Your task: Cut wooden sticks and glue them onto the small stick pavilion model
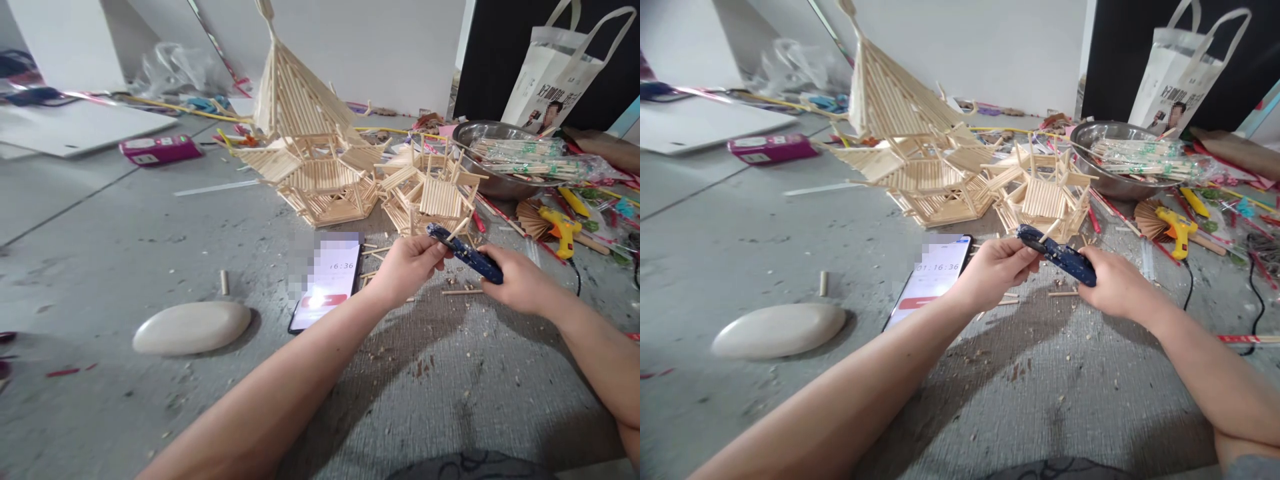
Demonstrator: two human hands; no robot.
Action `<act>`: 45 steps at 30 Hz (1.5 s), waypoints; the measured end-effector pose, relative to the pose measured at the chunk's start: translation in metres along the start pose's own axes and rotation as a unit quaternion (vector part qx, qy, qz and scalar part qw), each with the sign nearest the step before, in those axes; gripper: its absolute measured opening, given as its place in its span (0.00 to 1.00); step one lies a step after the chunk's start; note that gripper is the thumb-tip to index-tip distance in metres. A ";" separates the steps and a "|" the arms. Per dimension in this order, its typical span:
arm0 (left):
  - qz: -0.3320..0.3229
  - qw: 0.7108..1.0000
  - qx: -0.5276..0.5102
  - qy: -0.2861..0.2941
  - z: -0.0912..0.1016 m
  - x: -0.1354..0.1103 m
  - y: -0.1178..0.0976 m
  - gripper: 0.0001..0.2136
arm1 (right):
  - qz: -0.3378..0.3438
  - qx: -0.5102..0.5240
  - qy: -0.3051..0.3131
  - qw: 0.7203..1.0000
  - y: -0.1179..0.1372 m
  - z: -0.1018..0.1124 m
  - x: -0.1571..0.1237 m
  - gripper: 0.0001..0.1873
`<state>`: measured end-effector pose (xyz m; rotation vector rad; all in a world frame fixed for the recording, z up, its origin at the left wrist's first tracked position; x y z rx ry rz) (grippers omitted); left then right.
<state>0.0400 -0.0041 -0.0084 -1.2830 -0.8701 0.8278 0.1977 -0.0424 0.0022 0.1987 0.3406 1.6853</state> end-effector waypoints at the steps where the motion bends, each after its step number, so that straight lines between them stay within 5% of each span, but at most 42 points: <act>1: 0.008 1.000 0.007 0.004 -0.001 0.000 0.000 0.11 | -0.004 0.001 0.012 1.000 0.000 -0.001 -0.001 0.16; 13: 0.100 0.975 0.152 0.127 -0.032 -0.007 0.023 0.15 | -0.107 0.052 0.143 0.983 -0.016 -0.028 -0.036 0.03; 20: 0.039 0.889 0.425 0.165 -0.035 -0.007 0.025 0.15 | -0.146 0.112 0.214 0.959 -0.019 -0.044 -0.039 0.02; 26: 0.037 0.847 0.495 0.192 -0.035 -0.006 0.030 0.17 | -0.188 0.147 0.261 0.935 -0.027 -0.056 -0.035 0.02; 45: 0.121 0.900 0.336 0.249 -0.032 -0.005 0.041 0.13 | -0.207 0.102 0.278 0.932 -0.016 -0.050 -0.028 0.04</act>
Point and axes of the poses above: each hand's wrist, its own x-axis towards the middle knuckle, its own z-axis out of the back of the hand, y = z × x, the point moved 5 cm from there along x, towards the middle knuckle, and after that the axes turned 6 degrees about -z, right-handed, at the moved point
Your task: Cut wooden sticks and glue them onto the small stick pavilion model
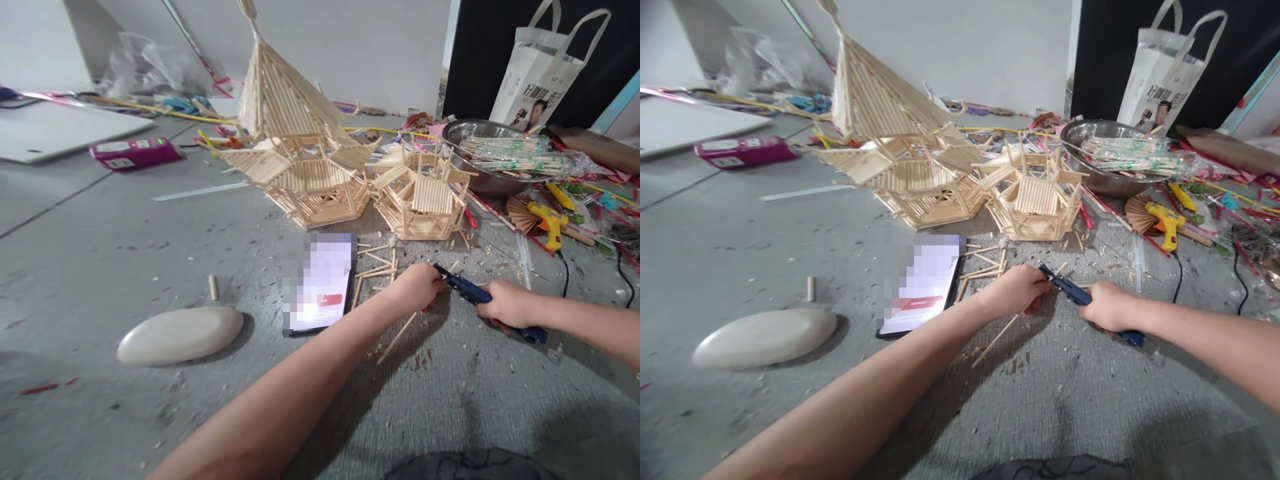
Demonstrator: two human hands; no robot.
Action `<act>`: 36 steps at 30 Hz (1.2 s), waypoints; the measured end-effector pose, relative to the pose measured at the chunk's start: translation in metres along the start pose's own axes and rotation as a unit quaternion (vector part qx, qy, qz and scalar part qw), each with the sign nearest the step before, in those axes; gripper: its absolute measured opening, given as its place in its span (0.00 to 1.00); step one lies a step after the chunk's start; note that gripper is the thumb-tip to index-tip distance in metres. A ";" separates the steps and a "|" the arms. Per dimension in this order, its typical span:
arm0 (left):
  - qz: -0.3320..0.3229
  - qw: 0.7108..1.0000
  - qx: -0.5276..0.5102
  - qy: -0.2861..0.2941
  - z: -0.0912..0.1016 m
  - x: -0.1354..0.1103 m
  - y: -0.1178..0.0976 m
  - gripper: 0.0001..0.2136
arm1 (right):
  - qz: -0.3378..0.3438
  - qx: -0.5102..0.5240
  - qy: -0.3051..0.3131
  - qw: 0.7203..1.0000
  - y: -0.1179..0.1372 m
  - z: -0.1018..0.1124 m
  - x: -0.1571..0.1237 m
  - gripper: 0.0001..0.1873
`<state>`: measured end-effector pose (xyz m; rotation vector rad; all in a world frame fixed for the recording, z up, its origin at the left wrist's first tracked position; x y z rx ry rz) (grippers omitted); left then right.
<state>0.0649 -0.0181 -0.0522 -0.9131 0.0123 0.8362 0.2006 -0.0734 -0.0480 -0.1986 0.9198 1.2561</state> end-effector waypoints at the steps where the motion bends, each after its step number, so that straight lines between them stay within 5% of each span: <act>1: 0.000 1.000 0.002 -0.001 0.000 0.000 0.000 0.13 | 0.002 0.001 -0.001 1.000 0.001 0.000 -0.001 0.04; 12: -0.015 0.999 0.004 -0.029 0.001 0.000 -0.001 0.14 | -0.023 0.019 -0.035 0.999 -0.004 0.001 0.006 0.06; 20: -0.014 0.999 0.024 -0.026 0.011 -0.004 -0.001 0.15 | 0.010 0.098 0.097 0.990 -0.011 0.001 0.002 0.07; 23: -0.034 0.996 0.068 -0.038 0.013 -0.006 -0.003 0.15 | 0.026 0.059 0.054 0.996 -0.018 0.014 -0.003 0.09; 26: -0.054 0.990 0.124 -0.047 0.006 -0.006 -0.009 0.14 | 0.032 -0.042 -0.064 0.997 -0.023 0.034 -0.008 0.10; 30: -0.033 0.982 0.166 -0.084 0.003 -0.007 -0.014 0.16 | 0.006 -0.181 -0.205 0.962 -0.023 0.052 -0.009 0.14; 36: -0.028 0.958 0.261 -0.112 0.051 -0.026 -0.011 0.13 | 0.008 -0.225 -0.236 0.945 -0.019 0.053 -0.001 0.19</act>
Point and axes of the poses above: each hand's wrist, its own x-axis towards the middle knuckle, its own z-axis out of the back of the hand, y = z × x, the point moved 5 cm from there along x, towards the middle knuckle, and after that the axes turned 6 degrees about -z, right-handed, at the moved point
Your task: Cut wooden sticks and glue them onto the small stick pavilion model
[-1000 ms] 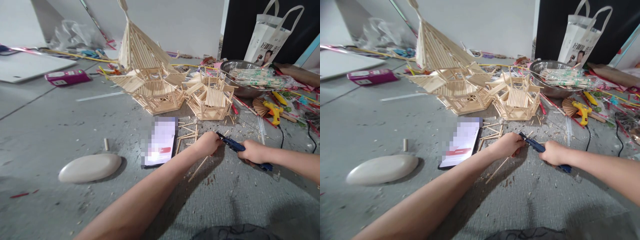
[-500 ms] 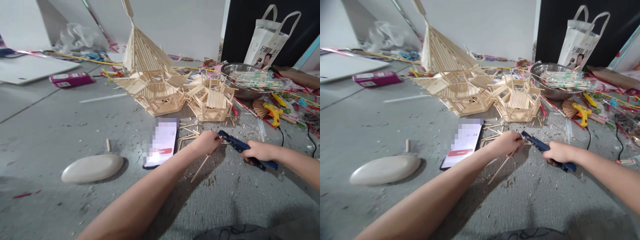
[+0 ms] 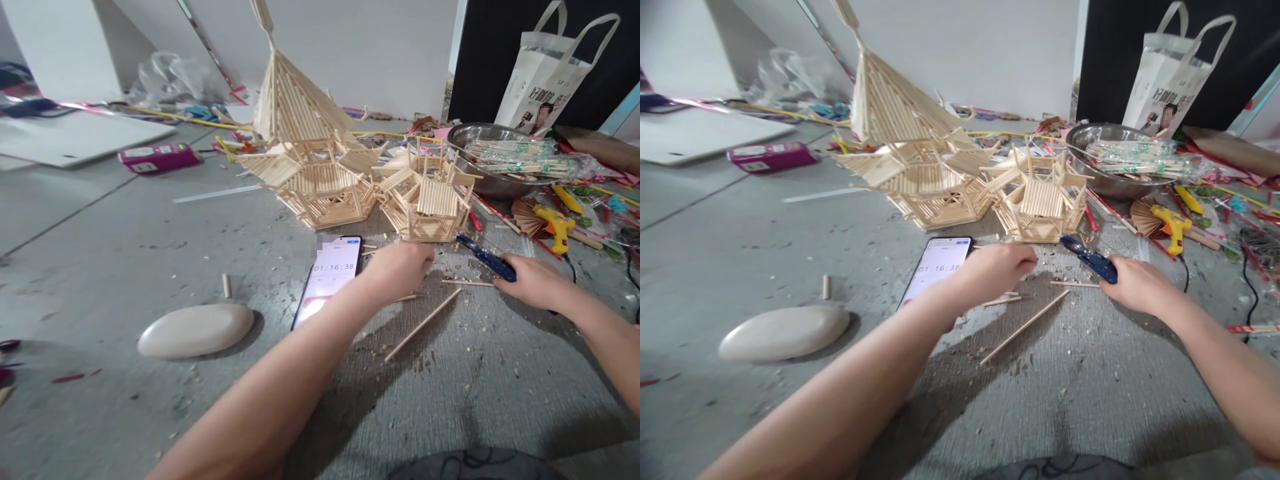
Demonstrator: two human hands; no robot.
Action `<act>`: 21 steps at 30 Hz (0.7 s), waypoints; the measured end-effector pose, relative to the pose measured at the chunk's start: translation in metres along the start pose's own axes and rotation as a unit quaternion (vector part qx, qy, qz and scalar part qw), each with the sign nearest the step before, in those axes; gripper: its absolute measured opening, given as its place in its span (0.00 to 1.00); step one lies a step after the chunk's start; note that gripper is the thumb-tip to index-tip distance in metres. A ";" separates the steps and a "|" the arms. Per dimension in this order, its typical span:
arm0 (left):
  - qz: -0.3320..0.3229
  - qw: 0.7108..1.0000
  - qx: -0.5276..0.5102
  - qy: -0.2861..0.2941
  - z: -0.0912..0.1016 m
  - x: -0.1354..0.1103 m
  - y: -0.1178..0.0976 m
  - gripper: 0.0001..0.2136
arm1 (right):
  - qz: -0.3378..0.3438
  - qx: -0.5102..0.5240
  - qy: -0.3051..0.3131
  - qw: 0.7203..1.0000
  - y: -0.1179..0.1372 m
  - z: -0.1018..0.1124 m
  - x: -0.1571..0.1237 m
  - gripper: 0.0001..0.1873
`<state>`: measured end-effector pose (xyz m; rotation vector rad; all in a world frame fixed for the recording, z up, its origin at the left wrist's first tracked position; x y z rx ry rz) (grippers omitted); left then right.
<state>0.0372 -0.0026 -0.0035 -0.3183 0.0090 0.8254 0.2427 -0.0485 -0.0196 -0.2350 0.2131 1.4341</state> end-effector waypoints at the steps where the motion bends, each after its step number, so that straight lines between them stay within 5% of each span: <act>1: -0.006 1.000 0.026 -0.008 0.007 -0.002 0.008 0.13 | 0.005 -0.004 -0.006 1.000 0.001 0.001 0.001 0.19; 4: 0.008 0.995 0.099 0.015 0.013 -0.005 0.033 0.14 | 0.017 -0.019 -0.017 1.000 0.006 0.005 0.005 0.20; 8: -0.002 0.994 0.095 0.044 -0.002 -0.001 0.049 0.12 | 0.042 -0.011 -0.026 0.999 0.016 0.010 0.007 0.20; 13: -0.010 0.996 0.076 0.052 -0.013 0.004 0.055 0.10 | 0.055 -0.005 -0.029 0.998 0.020 0.010 0.010 0.20; 21: 0.060 0.997 0.044 -0.030 0.016 0.000 0.037 0.13 | 0.073 0.032 -0.044 0.996 0.003 0.008 0.012 0.27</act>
Point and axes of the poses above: each hand's wrist, its own x-axis towards the middle knuckle, its own z-axis out of the back of the hand, y = z × x, the point moved 5 cm from there along x, towards the middle knuckle, and after that the axes turned 6 degrees about -z, right-handed, at the moved point
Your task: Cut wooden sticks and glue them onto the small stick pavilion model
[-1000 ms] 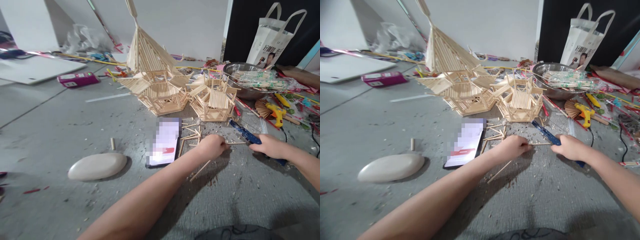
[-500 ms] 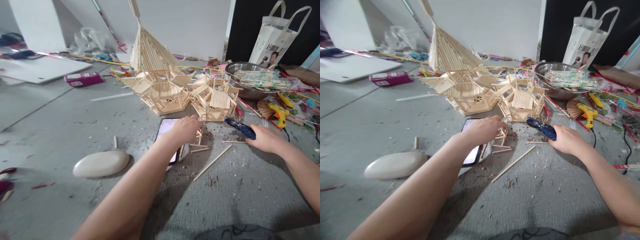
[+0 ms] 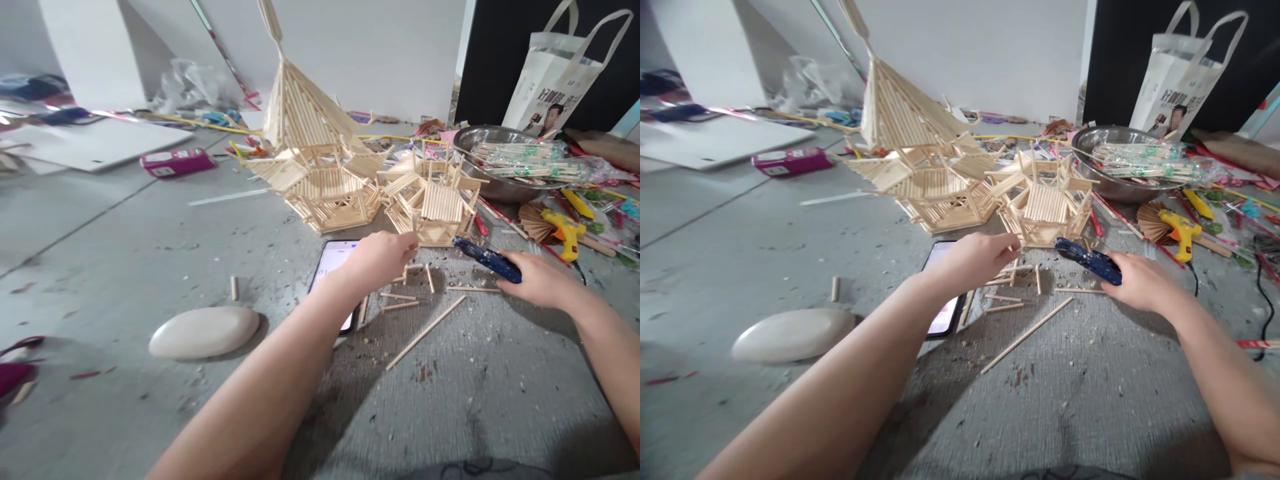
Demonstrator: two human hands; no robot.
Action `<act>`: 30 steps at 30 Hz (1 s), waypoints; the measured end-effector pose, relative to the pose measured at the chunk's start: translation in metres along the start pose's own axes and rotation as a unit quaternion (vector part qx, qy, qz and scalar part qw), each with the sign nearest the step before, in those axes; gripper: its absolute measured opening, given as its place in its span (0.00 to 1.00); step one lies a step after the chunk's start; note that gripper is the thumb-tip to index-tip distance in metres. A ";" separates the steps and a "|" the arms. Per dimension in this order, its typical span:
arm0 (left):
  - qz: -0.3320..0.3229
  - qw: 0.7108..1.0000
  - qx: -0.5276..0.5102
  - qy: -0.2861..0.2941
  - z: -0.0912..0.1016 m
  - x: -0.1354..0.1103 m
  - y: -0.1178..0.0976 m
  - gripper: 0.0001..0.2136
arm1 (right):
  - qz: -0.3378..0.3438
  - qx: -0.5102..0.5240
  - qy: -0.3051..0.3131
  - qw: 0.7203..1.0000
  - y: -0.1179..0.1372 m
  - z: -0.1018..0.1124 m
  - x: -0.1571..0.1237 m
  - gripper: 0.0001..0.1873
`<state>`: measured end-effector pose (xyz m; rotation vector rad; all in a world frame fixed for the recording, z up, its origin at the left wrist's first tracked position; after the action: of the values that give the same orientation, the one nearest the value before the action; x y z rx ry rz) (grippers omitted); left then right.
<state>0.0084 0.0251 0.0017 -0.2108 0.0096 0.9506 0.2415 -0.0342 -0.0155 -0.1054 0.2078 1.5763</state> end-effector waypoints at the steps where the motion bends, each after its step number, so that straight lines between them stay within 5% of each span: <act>1: -0.002 1.000 -0.009 -0.005 0.001 0.000 -0.004 0.14 | -0.002 0.006 -0.004 1.000 -0.003 0.001 0.000 0.27; 7: -0.015 0.967 -0.244 -0.074 -0.009 0.003 -0.030 0.11 | -0.016 0.078 -0.011 0.997 -0.011 0.005 0.000 0.26; 12: -0.026 0.852 -0.521 -0.040 -0.025 0.001 -0.051 0.05 | -0.008 0.168 -0.073 0.983 -0.003 0.004 -0.004 0.25; 17: -0.034 0.765 -0.638 -0.082 -0.032 0.000 -0.054 0.07 | 0.052 0.177 -0.198 0.963 0.015 -0.004 -0.011 0.26; 23: -0.044 0.738 -0.665 -0.109 -0.035 -0.003 -0.056 0.06 | 0.079 0.151 -0.233 0.958 0.027 -0.009 -0.016 0.26; 30: -0.068 0.740 -0.659 -0.115 -0.033 -0.006 -0.061 0.03 | 0.102 0.139 -0.241 0.955 0.032 -0.011 -0.018 0.25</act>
<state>0.0568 -0.0197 -0.0192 -1.3918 -0.9340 0.6742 0.2087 -0.0548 -0.0209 0.5316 0.0539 1.7116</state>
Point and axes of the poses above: each hand's wrist, its own x-axis towards the middle knuckle, its own z-axis out of the back of the hand, y = z × x, the point moved 5 cm from there along x, towards the middle knuckle, and after that the axes turned 6 degrees about -z, right-handed, at the moved point
